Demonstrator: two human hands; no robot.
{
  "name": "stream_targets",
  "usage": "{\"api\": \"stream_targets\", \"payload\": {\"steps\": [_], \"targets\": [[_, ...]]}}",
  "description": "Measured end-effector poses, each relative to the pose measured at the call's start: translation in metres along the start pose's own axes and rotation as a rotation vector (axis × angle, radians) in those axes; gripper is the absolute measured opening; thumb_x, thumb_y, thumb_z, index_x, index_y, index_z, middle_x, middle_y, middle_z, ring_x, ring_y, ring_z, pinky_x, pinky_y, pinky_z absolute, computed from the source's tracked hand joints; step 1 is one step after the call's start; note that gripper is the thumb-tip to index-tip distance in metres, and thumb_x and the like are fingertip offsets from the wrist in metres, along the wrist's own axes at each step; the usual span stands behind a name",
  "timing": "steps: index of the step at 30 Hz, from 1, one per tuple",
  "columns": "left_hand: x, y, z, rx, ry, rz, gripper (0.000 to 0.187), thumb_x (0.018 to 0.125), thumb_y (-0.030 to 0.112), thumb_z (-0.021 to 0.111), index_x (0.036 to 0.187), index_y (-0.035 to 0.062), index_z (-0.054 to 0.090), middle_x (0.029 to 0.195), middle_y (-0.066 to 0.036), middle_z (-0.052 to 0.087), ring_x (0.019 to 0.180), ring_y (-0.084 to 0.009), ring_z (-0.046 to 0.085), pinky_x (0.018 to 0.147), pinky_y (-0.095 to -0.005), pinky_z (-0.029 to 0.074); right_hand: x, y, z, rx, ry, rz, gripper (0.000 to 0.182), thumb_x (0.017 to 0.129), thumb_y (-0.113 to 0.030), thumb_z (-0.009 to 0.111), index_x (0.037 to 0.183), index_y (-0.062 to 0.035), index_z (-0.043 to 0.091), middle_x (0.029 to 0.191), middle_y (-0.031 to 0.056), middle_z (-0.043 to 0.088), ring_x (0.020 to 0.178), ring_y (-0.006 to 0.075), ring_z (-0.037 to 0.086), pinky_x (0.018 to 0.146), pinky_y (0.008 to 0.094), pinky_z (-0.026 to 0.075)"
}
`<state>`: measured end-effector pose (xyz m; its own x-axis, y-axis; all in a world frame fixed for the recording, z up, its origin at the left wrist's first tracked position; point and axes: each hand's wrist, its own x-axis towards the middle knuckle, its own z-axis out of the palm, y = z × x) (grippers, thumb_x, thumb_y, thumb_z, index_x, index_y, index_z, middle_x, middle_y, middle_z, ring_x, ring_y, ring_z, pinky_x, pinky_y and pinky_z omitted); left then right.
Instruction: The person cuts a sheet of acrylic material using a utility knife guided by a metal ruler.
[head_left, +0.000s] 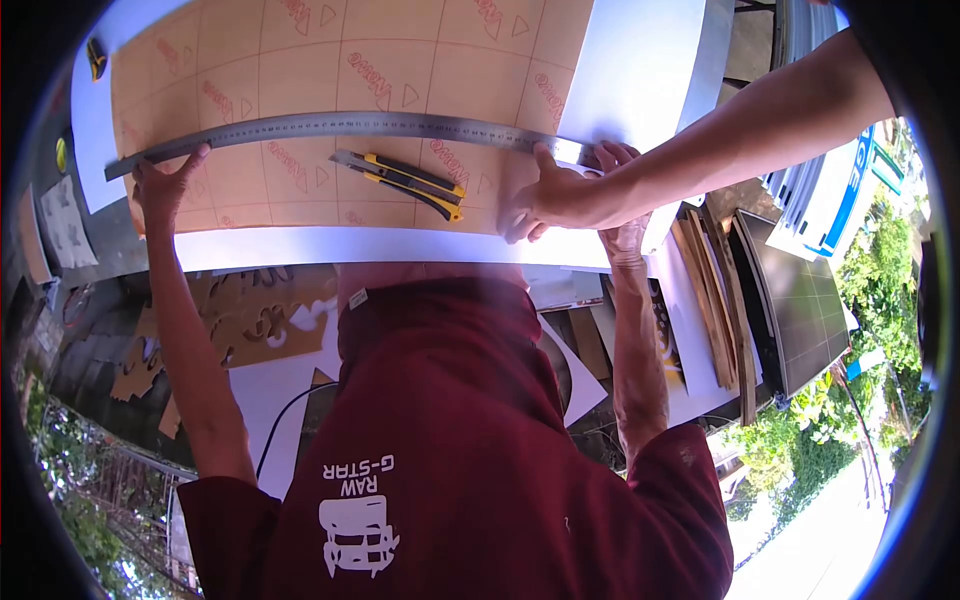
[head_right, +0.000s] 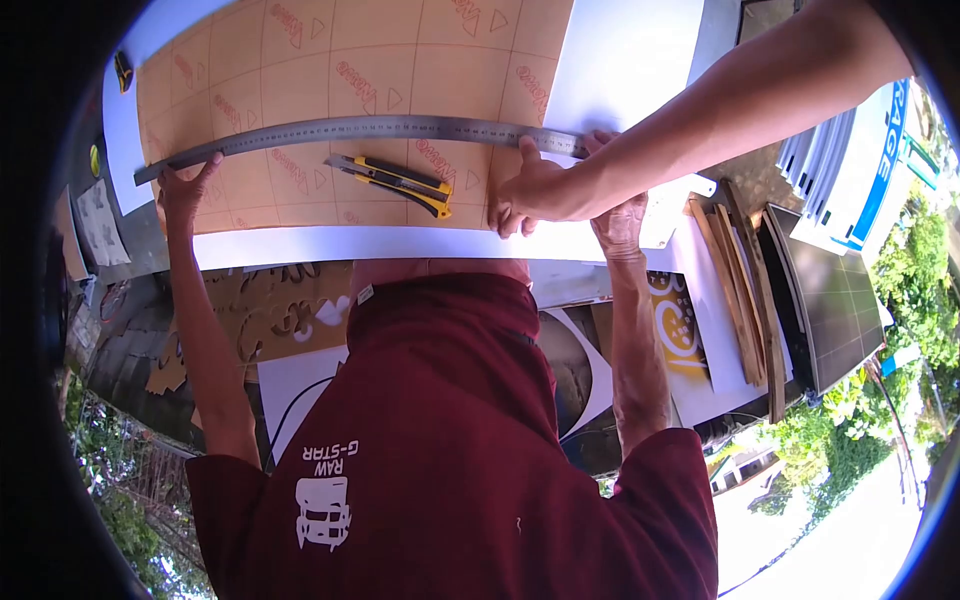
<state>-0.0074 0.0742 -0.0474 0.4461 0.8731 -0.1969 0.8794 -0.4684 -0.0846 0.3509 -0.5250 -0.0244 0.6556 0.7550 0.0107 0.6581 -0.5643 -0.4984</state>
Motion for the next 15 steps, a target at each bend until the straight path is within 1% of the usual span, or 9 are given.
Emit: {"api": "stream_targets", "payload": {"steps": [2,8,15], "targets": [[0.0002,0.0014,-0.0029,-0.006,-0.011,-0.006,0.138,0.057,0.085,0.08,0.153,-0.0031,0.034,0.149,-0.031,0.043,0.14,-0.0443,0.045,0.117,-0.0506,0.038,0.0033,0.0087,0.0062,-0.073,0.017,-0.095,0.052,0.09,-0.026,0.076,0.136,-0.008,0.061,0.135,0.0133,0.061,0.127,0.0329,0.057,0.108,0.0484,0.045],[-0.0017,0.0016,-0.0034,-0.021,-0.013,-0.004,0.136,0.057,0.084,0.081,0.152,-0.0026,0.035,0.148,-0.031,0.044,0.138,-0.0447,0.048,0.115,-0.0501,0.04,0.0099,0.0016,-0.0004,-0.136,-0.002,-0.088,0.044,0.093,-0.026,0.07,0.133,-0.0097,0.064,0.133,0.0102,0.062,0.125,0.0314,0.058,0.107,0.0476,0.046],[0.0014,-0.0053,0.0014,-0.048,-0.01,0.009,0.136,0.057,0.083,0.082,0.152,-0.0037,0.035,0.147,-0.032,0.044,0.137,-0.045,0.048,0.115,-0.0499,0.041,0.0097,0.0048,0.0022,-0.059,0.003,-0.056,0.043,0.092,-0.024,0.07,0.132,-0.0096,0.064,0.13,0.0096,0.064,0.123,0.0308,0.059,0.106,0.0463,0.046]]}}
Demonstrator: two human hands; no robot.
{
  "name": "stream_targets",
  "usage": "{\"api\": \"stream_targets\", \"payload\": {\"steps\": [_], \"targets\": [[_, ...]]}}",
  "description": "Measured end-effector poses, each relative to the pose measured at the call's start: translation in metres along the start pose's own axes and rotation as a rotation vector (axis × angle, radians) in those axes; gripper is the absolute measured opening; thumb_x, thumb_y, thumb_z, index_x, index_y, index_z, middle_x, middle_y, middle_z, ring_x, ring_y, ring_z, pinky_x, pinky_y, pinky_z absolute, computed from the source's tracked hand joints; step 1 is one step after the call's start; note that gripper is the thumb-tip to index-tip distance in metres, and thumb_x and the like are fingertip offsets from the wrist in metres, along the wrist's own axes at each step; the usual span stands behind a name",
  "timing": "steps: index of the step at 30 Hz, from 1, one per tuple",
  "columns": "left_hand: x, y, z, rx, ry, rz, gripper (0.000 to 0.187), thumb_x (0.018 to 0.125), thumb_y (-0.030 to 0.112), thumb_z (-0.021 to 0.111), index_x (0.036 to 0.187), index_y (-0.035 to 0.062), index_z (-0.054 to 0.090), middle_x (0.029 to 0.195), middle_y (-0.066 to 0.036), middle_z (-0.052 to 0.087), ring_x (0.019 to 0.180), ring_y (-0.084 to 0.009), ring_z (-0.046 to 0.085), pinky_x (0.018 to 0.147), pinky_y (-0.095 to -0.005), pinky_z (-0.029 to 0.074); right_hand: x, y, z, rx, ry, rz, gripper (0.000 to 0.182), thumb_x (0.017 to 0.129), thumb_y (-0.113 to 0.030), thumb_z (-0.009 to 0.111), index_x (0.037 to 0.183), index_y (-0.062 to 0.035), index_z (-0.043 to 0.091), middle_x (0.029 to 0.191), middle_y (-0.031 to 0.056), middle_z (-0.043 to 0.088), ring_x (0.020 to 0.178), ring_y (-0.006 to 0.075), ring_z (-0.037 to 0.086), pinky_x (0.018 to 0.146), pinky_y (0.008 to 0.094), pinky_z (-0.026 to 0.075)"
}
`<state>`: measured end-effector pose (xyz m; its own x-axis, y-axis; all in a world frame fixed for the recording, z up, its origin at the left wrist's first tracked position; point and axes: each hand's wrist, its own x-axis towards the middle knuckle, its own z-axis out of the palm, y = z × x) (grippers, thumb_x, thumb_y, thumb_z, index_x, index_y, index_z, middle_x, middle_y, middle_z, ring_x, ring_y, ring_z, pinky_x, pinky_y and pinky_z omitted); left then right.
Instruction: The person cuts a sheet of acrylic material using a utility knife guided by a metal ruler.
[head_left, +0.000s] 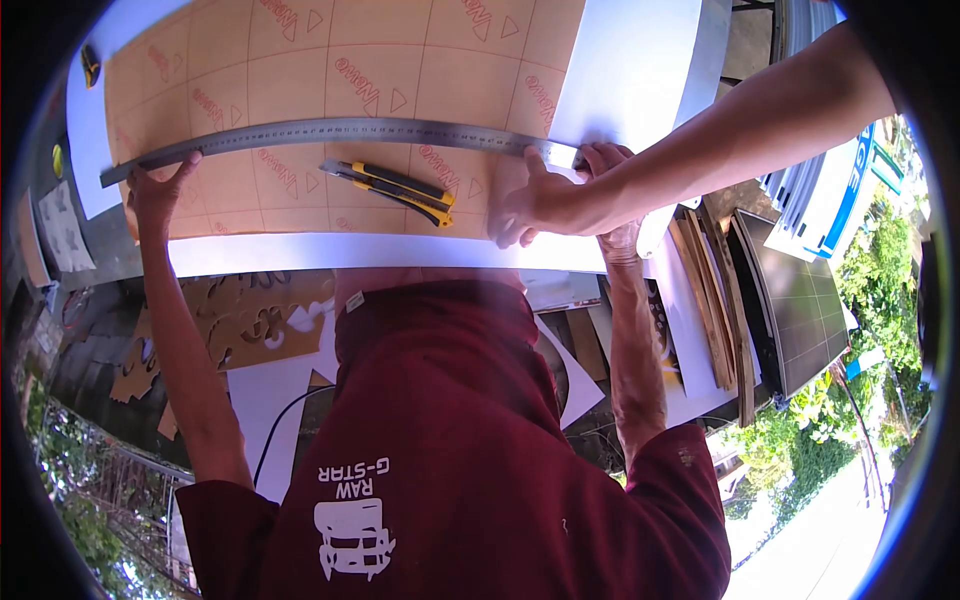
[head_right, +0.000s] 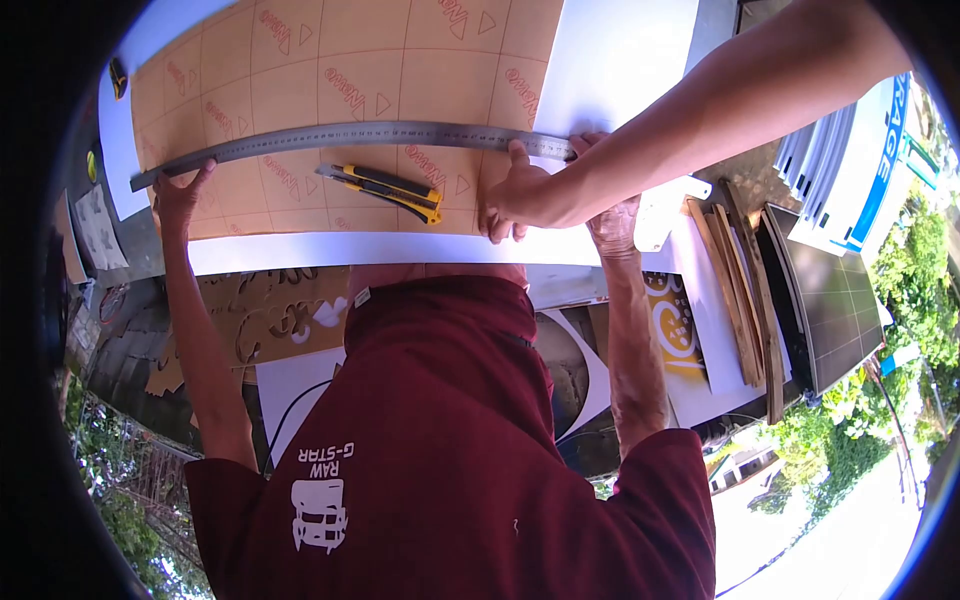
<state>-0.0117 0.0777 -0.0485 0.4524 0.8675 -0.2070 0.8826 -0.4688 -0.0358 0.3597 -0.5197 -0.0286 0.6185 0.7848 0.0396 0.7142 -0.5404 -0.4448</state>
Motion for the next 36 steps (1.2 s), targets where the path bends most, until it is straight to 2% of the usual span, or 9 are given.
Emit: {"api": "stream_targets", "payload": {"steps": [9,17,20,22,24,27,29,31,36], "targets": [[-0.001,0.003,-0.002,-0.095,-0.02,-0.005,0.144,0.054,0.085,0.081,0.154,-0.0043,0.03,0.152,-0.032,0.04,0.141,-0.0501,0.041,0.119,-0.0588,0.031,0.0,-0.003,-0.002,-0.039,-0.025,0.022,0.043,0.092,-0.025,0.069,0.132,-0.01,0.065,0.132,0.0092,0.063,0.124,0.0308,0.058,0.107,0.0464,0.045],[-0.008,0.016,-0.002,0.012,0.064,0.042,0.133,0.057,0.082,0.082,0.148,-0.0053,0.04,0.143,-0.03,0.05,0.135,-0.0431,0.051,0.114,-0.0504,0.04,0.004,-0.01,-0.006,-0.018,-0.033,0.035,0.039,0.096,-0.026,0.063,0.131,-0.009,0.066,0.132,0.0112,0.063,0.128,0.0312,0.056,0.109,0.0473,0.042],[-0.008,0.012,0.005,-0.094,0.076,0.011,0.12,0.054,0.076,0.088,0.132,-0.0081,0.052,0.134,-0.025,0.057,0.127,-0.0403,0.056,0.109,-0.0486,0.044,0.005,0.008,-0.002,0.107,-0.046,-0.119,0.05,0.099,-0.043,0.056,0.133,-0.0068,0.061,0.132,0.0136,0.061,0.126,0.0364,0.056,0.108,0.0523,0.042],[-0.018,0.031,-0.005,-0.034,0.119,-0.059,0.131,0.049,0.08,0.088,0.137,-0.0081,0.047,0.135,-0.023,0.056,0.131,-0.0393,0.052,0.113,-0.05,0.038,-0.003,0.022,-0.003,0.24,-0.34,0.13,0.06,0.103,-0.049,0.044,0.141,-0.003,0.051,0.138,0.0192,0.058,0.128,0.0318,0.058,0.112,0.0427,0.042],[-0.018,0.034,-0.005,-0.262,0.011,-0.127,0.163,0.04,0.079,0.091,0.158,-0.0054,0.018,0.162,-0.024,0.024,0.147,-0.0501,0.025,0.112,-0.067,0.033,0.015,0.025,-0.001,0.399,-0.834,0.496,0.069,0.108,-0.054,0.032,0.149,0.0008,0.04,0.145,0.0248,0.056,0.131,0.0272,0.06,0.116,0.0332,0.043],[-0.029,0.052,-0.02,-0.238,-0.012,-0.218,0.167,0.039,0.077,0.092,0.161,-0.0033,0.01,0.167,-0.025,0.016,0.152,-0.0485,0.018,0.115,-0.0674,0.029,0.074,-0.016,0.027,1.227,-1.822,0.713,0.127,0.089,-0.088,0.008,0.144,0.0234,0.032,0.144,0.041,0.046,0.144,0.0488,0.04,0.124,0.0517,0.03],[-0.034,0.059,-0.028,-0.279,-0.032,-0.239,0.168,0.039,0.076,0.093,0.161,-0.004,0.009,0.167,-0.026,0.015,0.153,-0.0473,0.016,0.116,-0.0668,0.027,0.064,0.0,0.029,1.465,-1.742,0.981,0.084,0.107,-0.06,0.029,0.148,0.0127,0.036,0.145,0.0369,0.048,0.141,0.0414,0.047,0.123,0.0401,0.034],[-0.036,0.064,-0.028,-0.275,-0.038,-0.257,0.167,0.039,0.075,0.094,0.161,-0.0045,0.011,0.167,-0.027,0.015,0.153,-0.0472,0.015,0.116,-0.0661,0.027,0.07,-0.014,0.019,1.393,-1.719,1.095,0.097,0.103,-0.062,0.038,0.152,0.0186,0.019,0.149,0.0392,0.042,0.144,0.0473,0.04,0.126,0.0374,0.027],[-0.04,0.065,-0.026,-0.295,0.034,-0.23,0.162,0.04,0.071,0.095,0.158,-0.0085,0.018,0.164,-0.03,0.018,0.152,-0.047,0.015,0.111,-0.0628,0.029,0.034,0.077,0.016,1.487,-1.275,1.292,0.086,0.099,-0.049,0.051,0.151,0.0127,0.022,0.145,0.0306,0.048,0.132,0.0285,0.048,0.119,0.0277,0.032]]}}
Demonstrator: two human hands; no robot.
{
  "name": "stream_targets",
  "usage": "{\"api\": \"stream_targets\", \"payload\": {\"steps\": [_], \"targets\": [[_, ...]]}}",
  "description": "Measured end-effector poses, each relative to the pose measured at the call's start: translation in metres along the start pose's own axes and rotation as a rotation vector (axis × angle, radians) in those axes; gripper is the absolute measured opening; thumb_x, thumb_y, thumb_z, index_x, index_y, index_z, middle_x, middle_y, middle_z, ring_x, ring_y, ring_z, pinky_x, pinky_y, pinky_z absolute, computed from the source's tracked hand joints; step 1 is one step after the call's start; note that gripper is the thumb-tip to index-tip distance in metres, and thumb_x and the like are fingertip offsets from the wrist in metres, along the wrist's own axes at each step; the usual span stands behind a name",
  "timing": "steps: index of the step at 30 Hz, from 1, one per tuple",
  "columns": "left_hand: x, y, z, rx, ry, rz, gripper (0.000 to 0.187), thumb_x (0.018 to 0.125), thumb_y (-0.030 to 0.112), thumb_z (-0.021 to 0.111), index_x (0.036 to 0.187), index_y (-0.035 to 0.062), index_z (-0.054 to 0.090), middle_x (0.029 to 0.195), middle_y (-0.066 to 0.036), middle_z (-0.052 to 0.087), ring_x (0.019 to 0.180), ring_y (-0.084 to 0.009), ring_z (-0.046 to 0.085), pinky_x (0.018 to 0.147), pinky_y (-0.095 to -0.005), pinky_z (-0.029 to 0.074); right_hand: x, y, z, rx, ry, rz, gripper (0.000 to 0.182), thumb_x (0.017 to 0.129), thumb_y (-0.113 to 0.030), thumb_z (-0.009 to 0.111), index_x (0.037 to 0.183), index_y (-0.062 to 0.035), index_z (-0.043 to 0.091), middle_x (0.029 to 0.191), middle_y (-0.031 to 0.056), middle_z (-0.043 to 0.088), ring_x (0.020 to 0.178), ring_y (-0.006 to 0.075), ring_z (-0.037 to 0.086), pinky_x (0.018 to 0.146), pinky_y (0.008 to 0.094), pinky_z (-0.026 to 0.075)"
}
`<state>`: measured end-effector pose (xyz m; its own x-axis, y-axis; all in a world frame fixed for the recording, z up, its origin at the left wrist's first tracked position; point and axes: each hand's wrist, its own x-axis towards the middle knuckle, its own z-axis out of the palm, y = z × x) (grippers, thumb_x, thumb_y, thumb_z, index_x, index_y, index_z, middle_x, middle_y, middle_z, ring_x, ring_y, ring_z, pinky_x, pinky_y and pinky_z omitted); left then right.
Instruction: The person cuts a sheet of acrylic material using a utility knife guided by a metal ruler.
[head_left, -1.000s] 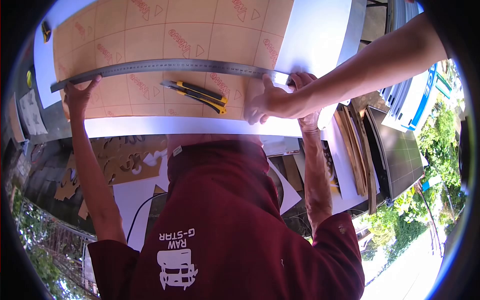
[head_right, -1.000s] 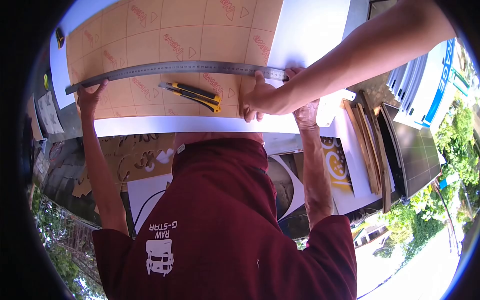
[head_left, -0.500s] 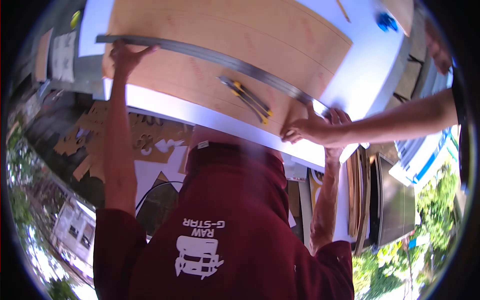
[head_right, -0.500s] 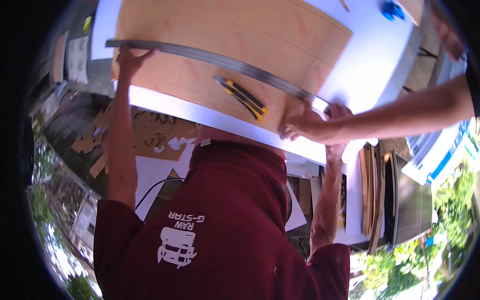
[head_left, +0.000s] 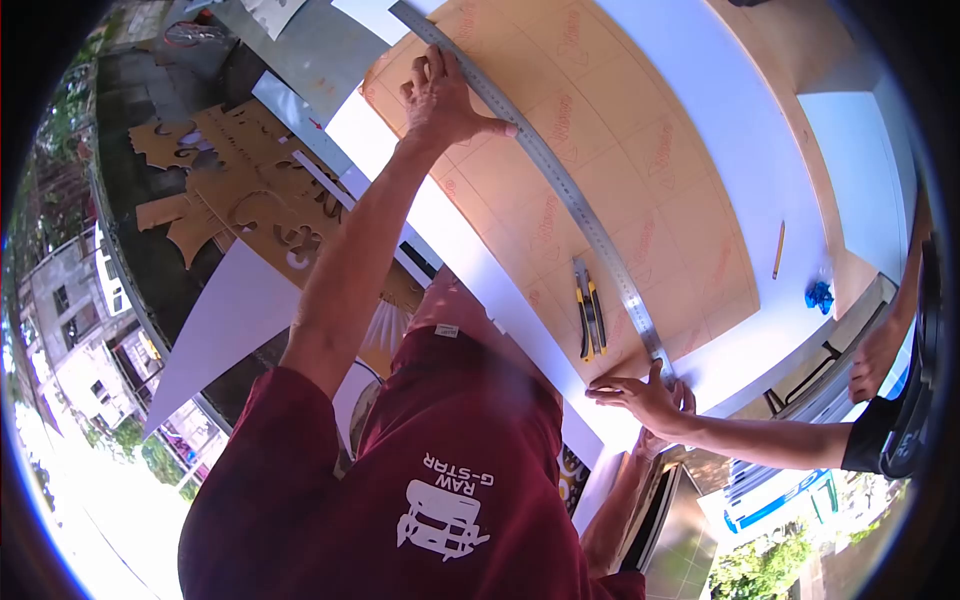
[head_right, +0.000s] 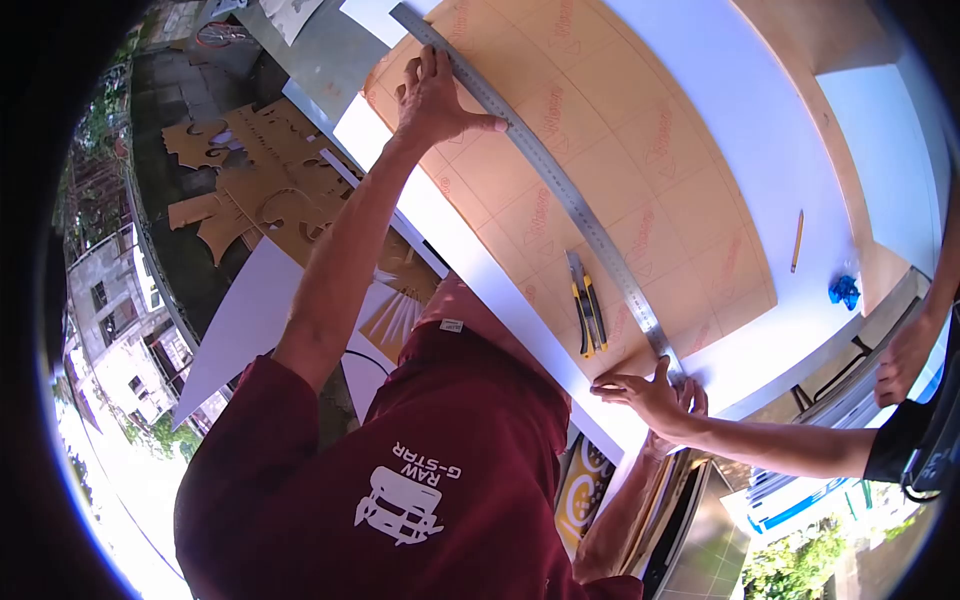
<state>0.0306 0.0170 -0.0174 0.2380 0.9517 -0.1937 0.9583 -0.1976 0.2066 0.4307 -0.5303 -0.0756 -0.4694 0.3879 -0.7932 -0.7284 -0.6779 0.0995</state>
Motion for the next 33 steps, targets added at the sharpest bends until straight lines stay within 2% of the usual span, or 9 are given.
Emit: {"api": "stream_targets", "payload": {"steps": [2,7,9,14,16,22,23,27,33], "targets": [[-0.001,0.0,0.001,0.005,0.007,0.008,0.163,0.039,0.072,0.095,0.158,-0.0091,0.018,0.163,-0.029,0.02,0.151,-0.046,0.017,0.11,-0.0619,0.03,-0.002,-0.001,-0.018,0.086,0.043,-0.017,0.083,0.097,-0.044,0.056,0.151,0.0103,0.024,0.143,0.0271,0.05,0.127,0.0209,0.051,0.116,0.0238,0.034],[-0.003,0.002,0.0,0.003,0.028,-0.005,0.164,0.038,0.071,0.095,0.158,-0.0096,0.018,0.161,-0.028,0.022,0.15,-0.0432,0.02,0.108,-0.0604,0.03,0.007,-0.026,0.084,-0.193,-0.133,0.282,0.114,0.095,-0.071,0.051,0.156,0.0158,0.01,0.163,0.0395,0.013,0.156,0.0463,0.008,0.13,0.0418,0.011],[-0.004,0.003,-0.001,-0.007,0.026,-0.011,0.164,0.038,0.071,0.095,0.157,-0.0098,0.018,0.161,-0.028,0.022,0.151,-0.0429,0.019,0.108,-0.0609,0.03,-0.007,-0.02,0.082,0.163,-0.103,0.204,0.091,0.097,-0.044,0.06,0.155,0.0105,0.017,0.155,0.0308,0.038,0.142,0.0258,0.04,0.12,0.0215,0.025],[-0.001,0.004,-0.002,0.032,0.033,-0.01,0.161,0.041,0.073,0.094,0.157,-0.0097,0.019,0.162,-0.029,0.022,0.151,-0.0447,0.02,0.11,-0.0626,0.03,0.01,-0.026,0.123,1.029,0.151,0.396,0.111,0.096,-0.071,0.048,0.157,0.014,0.011,0.163,0.0364,0.017,0.155,0.0453,0.016,0.13,0.0421,0.012],[-0.003,0.006,-0.006,0.032,-0.005,-0.01,0.161,0.042,0.073,0.093,0.157,-0.0114,0.018,0.161,-0.029,0.022,0.149,-0.0439,0.022,0.107,-0.061,0.032,0.007,-0.028,0.146,-0.442,-0.178,0.271,0.12,0.09,-0.081,0.035,0.154,0.018,0.014,0.16,0.0389,0.019,0.154,0.0495,0.012,0.131,0.0489,0.012],[0.005,0.018,-0.026,-0.068,-0.269,-0.147,0.157,0.055,0.059,0.097,0.161,-0.006,0.001,0.168,-0.032,-0.005,0.156,-0.0496,-0.003,0.12,-0.0726,0.016,0.007,-0.036,0.159,-0.737,-0.182,0.25,0.127,0.086,-0.086,-0.005,0.148,0.0163,0.036,0.153,0.0328,0.041,0.15,0.0441,0.032,0.127,0.0499,0.024],[0.002,0.02,-0.029,-0.065,-0.272,-0.146,0.158,0.054,0.058,0.097,0.161,-0.0063,0.001,0.168,-0.032,-0.003,0.155,-0.05,-0.002,0.119,-0.0732,0.016,0.011,-0.034,0.141,-0.548,-0.262,0.265,0.116,0.092,-0.085,0.02,0.152,0.0136,0.031,0.163,0.0291,0.028,0.154,0.0453,0.022,0.126,0.0501,0.027],[0.007,0.017,-0.025,-0.032,-0.211,-0.097,0.16,0.05,0.066,0.095,0.16,-0.0051,0.004,0.166,-0.03,0.007,0.154,-0.0484,0.007,0.115,-0.0702,0.023,0.028,0.046,0.241,-1.362,0.66,-0.518,0.09,0.091,-0.059,0.047,0.148,0.0099,0.036,0.152,0.029,0.037,0.142,0.046,0.035,0.116,0.0517,0.036],[0.006,0.012,-0.015,0.009,-0.141,-0.075,0.167,0.039,0.067,0.098,0.159,-0.0092,0.01,0.165,-0.029,0.016,0.148,-0.045,0.021,0.104,-0.0618,0.036,0.09,0.045,0.282,-1.806,1.025,-0.936,0.06,0.09,-0.02,0.072,0.138,0.0046,0.046,0.127,0.0266,0.049,0.118,0.0459,0.051,0.095,0.0545,0.048]]}}
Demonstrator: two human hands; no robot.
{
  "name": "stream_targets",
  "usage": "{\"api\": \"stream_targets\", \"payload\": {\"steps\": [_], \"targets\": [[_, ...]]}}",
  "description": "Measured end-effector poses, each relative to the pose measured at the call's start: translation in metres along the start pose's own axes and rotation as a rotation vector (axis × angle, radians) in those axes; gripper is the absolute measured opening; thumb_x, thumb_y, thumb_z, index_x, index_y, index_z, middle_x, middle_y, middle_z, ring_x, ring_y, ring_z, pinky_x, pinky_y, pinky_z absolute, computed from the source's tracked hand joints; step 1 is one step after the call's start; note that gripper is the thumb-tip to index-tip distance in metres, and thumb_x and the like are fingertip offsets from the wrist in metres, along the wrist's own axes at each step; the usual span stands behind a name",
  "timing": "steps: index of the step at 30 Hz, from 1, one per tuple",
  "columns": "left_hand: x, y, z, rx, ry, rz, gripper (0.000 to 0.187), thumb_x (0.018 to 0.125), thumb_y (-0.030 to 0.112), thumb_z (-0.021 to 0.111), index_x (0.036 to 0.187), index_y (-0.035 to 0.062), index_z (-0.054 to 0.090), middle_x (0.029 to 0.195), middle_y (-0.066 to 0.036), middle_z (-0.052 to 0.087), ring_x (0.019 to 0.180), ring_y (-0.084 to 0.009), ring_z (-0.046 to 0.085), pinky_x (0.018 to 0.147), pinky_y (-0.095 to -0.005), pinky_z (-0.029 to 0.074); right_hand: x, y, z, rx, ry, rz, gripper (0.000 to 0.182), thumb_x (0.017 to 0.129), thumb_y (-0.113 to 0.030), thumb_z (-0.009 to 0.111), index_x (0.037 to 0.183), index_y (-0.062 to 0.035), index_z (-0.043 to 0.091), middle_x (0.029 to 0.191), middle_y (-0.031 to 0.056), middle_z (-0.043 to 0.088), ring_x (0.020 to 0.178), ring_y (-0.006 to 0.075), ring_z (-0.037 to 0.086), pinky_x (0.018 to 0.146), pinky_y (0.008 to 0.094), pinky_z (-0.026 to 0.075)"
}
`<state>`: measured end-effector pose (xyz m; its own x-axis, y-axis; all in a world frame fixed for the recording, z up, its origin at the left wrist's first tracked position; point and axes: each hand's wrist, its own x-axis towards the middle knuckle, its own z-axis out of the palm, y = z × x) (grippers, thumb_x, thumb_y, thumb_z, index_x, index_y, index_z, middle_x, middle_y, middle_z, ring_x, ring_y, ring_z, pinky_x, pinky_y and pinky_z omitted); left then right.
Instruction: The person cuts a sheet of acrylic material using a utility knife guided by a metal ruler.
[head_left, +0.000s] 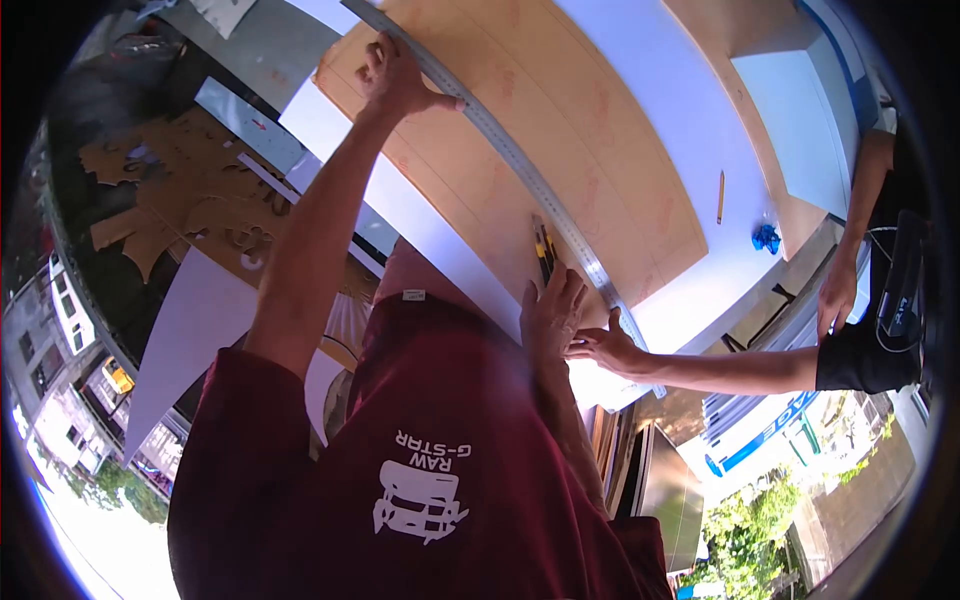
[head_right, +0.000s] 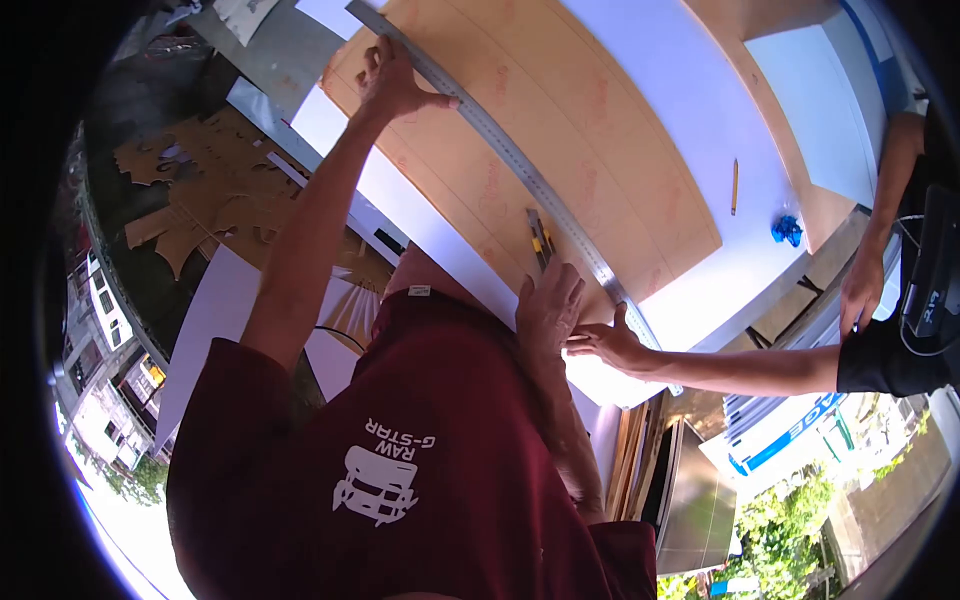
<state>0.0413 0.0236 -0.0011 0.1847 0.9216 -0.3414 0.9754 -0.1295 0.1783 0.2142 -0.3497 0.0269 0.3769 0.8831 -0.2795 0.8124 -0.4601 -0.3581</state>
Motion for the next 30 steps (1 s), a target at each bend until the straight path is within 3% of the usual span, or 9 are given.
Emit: {"api": "stream_targets", "payload": {"steps": [7,12,13,15,17,19,21,24,30], "targets": [[-0.001,0.002,-0.001,0.018,0.011,-0.015,0.167,0.038,0.069,0.097,0.157,-0.012,0.013,0.162,-0.029,0.017,0.147,-0.0425,0.02,0.102,-0.0569,0.035,0.02,0.018,0.013,0.011,0.128,-0.055,0.05,0.087,-0.007,0.067,0.132,0.0058,0.05,0.117,0.0257,0.052,0.109,0.0437,0.054,0.092,0.0555,0.047],[-0.004,0.007,-0.018,0.013,-0.143,-0.024,0.164,0.04,0.071,0.095,0.157,-0.0115,0.016,0.163,-0.029,0.016,0.148,-0.0423,0.019,0.102,-0.0573,0.033,0.058,0.006,-0.018,0.524,-0.132,-0.08,0.046,0.097,-0.013,0.062,0.137,0.0032,0.048,0.113,0.0253,0.059,0.104,0.0395,0.062,0.085,0.0494,0.05],[-0.004,0.006,-0.013,0.017,-0.112,-0.025,0.163,0.041,0.071,0.095,0.157,-0.0113,0.016,0.164,-0.03,0.014,0.149,-0.0424,0.018,0.103,-0.0585,0.033,0.075,-0.022,-0.048,0.678,-0.207,-0.016,0.043,0.102,-0.018,0.057,0.139,0.0021,0.047,0.111,0.0223,0.062,0.095,0.0315,0.065,0.078,0.0442,0.051],[-0.004,0.004,-0.004,0.027,-0.051,-0.031,0.162,0.042,0.07,0.094,0.158,-0.011,0.016,0.165,-0.03,0.012,0.151,-0.0426,0.015,0.105,-0.0609,0.031,0.115,-0.06,-0.067,0.72,-0.069,-0.113,0.044,0.102,-0.019,0.057,0.139,0.0024,0.047,0.105,0.0174,0.063,0.089,0.0243,0.063,0.077,0.0414,0.052],[-0.005,0.005,-0.007,-0.003,-0.05,-0.045,0.16,0.043,0.068,0.095,0.158,-0.0111,0.017,0.166,-0.03,0.01,0.153,-0.0424,0.014,0.108,-0.0638,0.029,0.171,-0.069,-0.047,0.86,-0.138,-0.1,0.049,0.101,-0.023,0.06,0.143,-0.0001,0.046,0.099,0.0151,0.064,0.085,0.0219,0.062,0.077,0.04,0.052],[-0.005,0.007,-0.006,-0.025,-0.038,-0.05,0.157,0.044,0.066,0.095,0.158,-0.0112,0.018,0.166,-0.03,0.01,0.153,-0.0429,0.013,0.109,-0.0666,0.028,0.211,-0.117,-0.071,0.592,-0.275,-0.134,0.047,0.102,-0.025,0.063,0.14,-0.0018,0.051,0.094,0.0062,0.063,0.083,0.0128,0.06,0.074,0.0296,0.049],[-0.004,0.008,0.0,-0.04,-0.02,-0.057,0.154,0.046,0.063,0.095,0.157,-0.0115,0.02,0.166,-0.031,0.011,0.152,-0.0442,0.014,0.109,-0.0693,0.026,0.263,-0.128,-0.048,0.525,-0.366,-0.308,0.043,0.102,-0.026,0.062,0.136,-0.0017,0.054,0.084,0.0052,0.064,0.074,0.0121,0.061,0.065,0.0288,0.049],[-0.01,0.011,-0.012,-0.011,-0.046,-0.083,0.159,0.042,0.068,0.096,0.157,-0.01,0.017,0.165,-0.026,0.016,0.151,-0.0415,0.016,0.107,-0.062,0.031,0.292,-0.182,-0.051,0.528,-0.445,-0.181,0.041,0.1,-0.031,0.06,0.129,-0.0011,0.058,0.091,0.0183,0.07,0.084,0.0301,0.069,0.077,0.0449,0.054],[-0.011,0.01,-0.015,-0.061,-0.04,-0.073,0.152,0.047,0.059,0.097,0.157,-0.0077,0.017,0.165,-0.026,0.015,0.153,-0.0416,0.013,0.108,-0.0646,0.029,0.344,-0.215,-0.018,0.219,-0.315,-0.469,0.032,0.104,-0.027,0.051,0.118,0.0001,0.059,0.096,0.0276,0.07,0.093,0.0456,0.069,0.083,0.0507,0.055]]}}
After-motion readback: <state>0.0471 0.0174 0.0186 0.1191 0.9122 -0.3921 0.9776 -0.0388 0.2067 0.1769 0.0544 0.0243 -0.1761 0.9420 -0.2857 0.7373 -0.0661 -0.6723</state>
